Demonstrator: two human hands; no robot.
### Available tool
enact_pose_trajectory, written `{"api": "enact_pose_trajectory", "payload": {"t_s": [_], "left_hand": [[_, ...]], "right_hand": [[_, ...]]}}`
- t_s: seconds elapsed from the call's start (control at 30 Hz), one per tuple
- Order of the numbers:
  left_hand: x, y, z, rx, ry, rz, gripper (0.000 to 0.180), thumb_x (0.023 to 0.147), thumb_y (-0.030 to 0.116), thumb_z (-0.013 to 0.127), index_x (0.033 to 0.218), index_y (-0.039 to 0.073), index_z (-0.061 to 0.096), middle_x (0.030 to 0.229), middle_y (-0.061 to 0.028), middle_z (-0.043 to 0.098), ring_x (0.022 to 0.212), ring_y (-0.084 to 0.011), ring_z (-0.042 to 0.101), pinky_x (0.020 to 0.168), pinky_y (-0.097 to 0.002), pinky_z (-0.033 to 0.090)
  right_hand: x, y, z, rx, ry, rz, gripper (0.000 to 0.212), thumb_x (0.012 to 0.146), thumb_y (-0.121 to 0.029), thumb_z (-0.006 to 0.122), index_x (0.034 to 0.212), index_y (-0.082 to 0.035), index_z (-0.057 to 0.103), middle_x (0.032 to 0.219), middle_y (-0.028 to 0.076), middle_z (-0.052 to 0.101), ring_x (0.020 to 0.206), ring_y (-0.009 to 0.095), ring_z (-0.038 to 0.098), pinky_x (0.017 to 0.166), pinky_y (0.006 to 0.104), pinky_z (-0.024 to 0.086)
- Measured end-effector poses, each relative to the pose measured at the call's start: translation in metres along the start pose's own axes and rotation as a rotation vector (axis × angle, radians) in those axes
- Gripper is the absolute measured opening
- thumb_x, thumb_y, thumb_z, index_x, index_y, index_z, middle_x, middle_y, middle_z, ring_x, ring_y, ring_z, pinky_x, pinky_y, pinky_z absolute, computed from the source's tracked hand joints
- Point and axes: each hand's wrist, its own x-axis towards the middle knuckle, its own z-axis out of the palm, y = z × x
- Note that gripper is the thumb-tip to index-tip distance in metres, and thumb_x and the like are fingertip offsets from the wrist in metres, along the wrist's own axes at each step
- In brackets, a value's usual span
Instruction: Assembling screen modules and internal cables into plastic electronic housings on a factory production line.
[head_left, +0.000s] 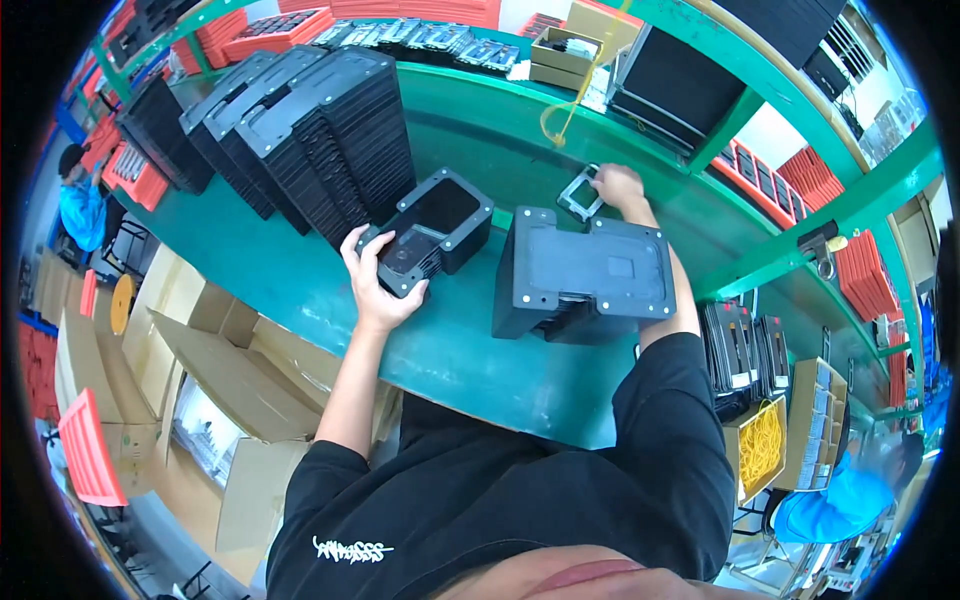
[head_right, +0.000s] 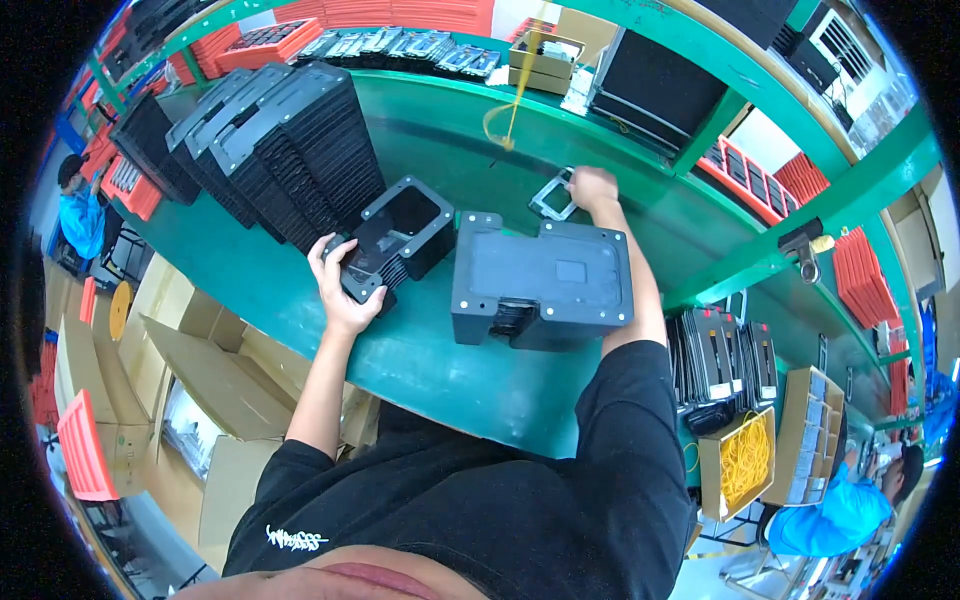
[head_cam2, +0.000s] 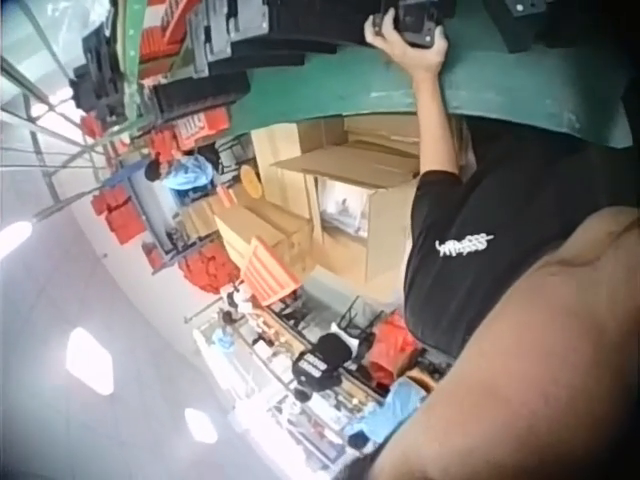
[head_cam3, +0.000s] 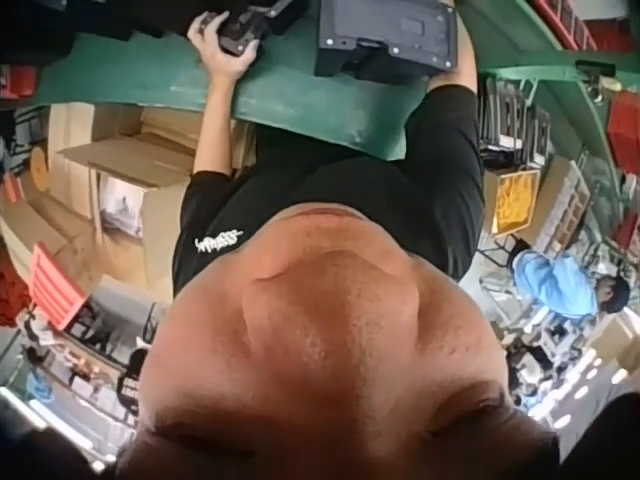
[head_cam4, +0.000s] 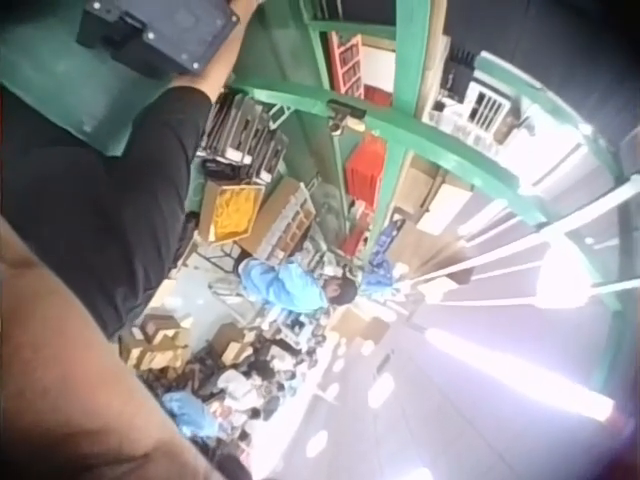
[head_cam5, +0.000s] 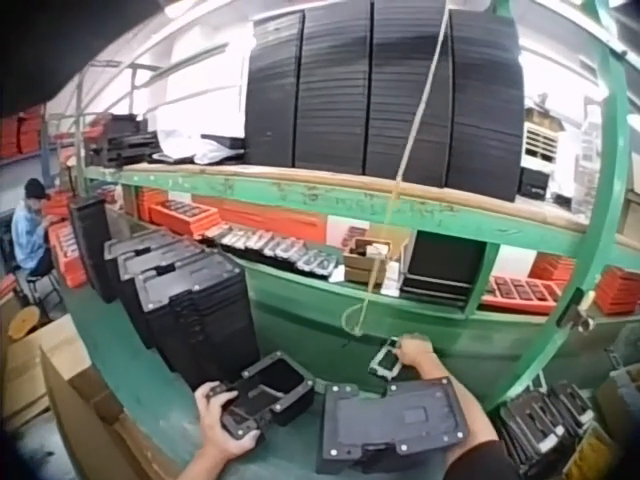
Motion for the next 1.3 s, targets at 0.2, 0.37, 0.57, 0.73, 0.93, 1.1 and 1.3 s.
{"api": "enact_pose_trajectory", "payload": {"t_s": [0.2,0.37,0.57,0.73,0.93,1.1,1.3], "left_hand": [[0.000,0.000,0.003,-0.023,-0.029,-0.011,0.074,0.060,0.040,0.083,0.125,0.008,0.063,0.138,-0.0224,0.045,0.132,-0.0408,0.047,0.110,-0.0507,0.040],[-0.002,0.002,-0.006,0.022,-0.033,0.011,0.076,0.067,0.050,0.081,0.127,0.006,0.063,0.141,-0.0239,0.044,0.132,-0.0413,0.047,0.110,-0.0509,0.041],[0.036,0.071,-0.007,-0.097,0.039,0.227,0.078,0.070,0.054,0.079,0.131,0.006,0.065,0.141,-0.0252,0.049,0.133,-0.0443,0.046,0.111,-0.0533,0.039],[0.067,0.142,-0.014,-0.214,-0.152,0.431,0.066,0.077,0.057,0.075,0.121,0.008,0.072,0.138,-0.0223,0.055,0.136,-0.0462,0.043,0.111,-0.0563,0.038],[0.073,0.176,-0.003,-0.063,-0.397,0.494,0.062,0.074,0.061,0.080,0.113,0.012,0.077,0.139,-0.0201,0.054,0.138,-0.0487,0.041,0.113,-0.0630,0.033],[0.070,0.179,0.005,-0.018,-0.410,0.451,0.063,0.071,0.063,0.083,0.104,0.010,0.079,0.138,-0.0196,0.055,0.138,-0.0494,0.041,0.115,-0.0663,0.029],[0.075,0.193,0.005,0.095,-0.470,0.456,0.063,0.071,0.062,0.083,0.105,0.008,0.080,0.143,-0.0200,0.054,0.139,-0.0505,0.041,0.116,-0.0645,0.029]], "right_hand": [[-0.055,0.097,-0.072,0.359,0.189,0.387,0.040,0.084,-0.039,0.071,0.097,-0.002,0.078,0.094,0.014,0.076,0.090,0.023,0.072,0.076,0.0371,0.055],[-0.241,0.008,-0.215,0.924,0.515,0.241,0.025,0.098,-0.022,0.066,0.088,-0.001,0.074,0.080,-0.002,0.069,0.075,0.006,0.061,0.070,0.0247,0.046],[-0.300,-0.108,-0.228,0.634,0.281,0.142,0.025,0.090,-0.026,0.073,0.090,-0.001,0.074,0.076,0.005,0.073,0.071,0.011,0.067,0.067,0.0277,0.051],[-0.281,-0.138,-0.200,0.179,0.339,0.094,0.020,0.082,-0.023,0.075,0.083,-0.003,0.073,0.072,0.013,0.071,0.069,0.026,0.072,0.068,0.0379,0.056],[-0.277,-0.144,-0.194,0.068,0.430,0.073,0.019,0.083,-0.022,0.075,0.079,-0.004,0.073,0.072,0.015,0.071,0.073,0.033,0.071,0.071,0.0410,0.057],[-0.280,-0.150,-0.191,0.020,0.479,0.067,0.020,0.084,-0.022,0.075,0.077,-0.004,0.073,0.071,0.015,0.070,0.075,0.034,0.069,0.074,0.0443,0.055],[-0.287,-0.147,-0.198,0.020,0.521,-0.067,0.024,0.090,-0.023,0.072,0.077,-0.002,0.073,0.083,0.017,0.070,0.080,0.034,0.066,0.077,0.0456,0.051]]}}
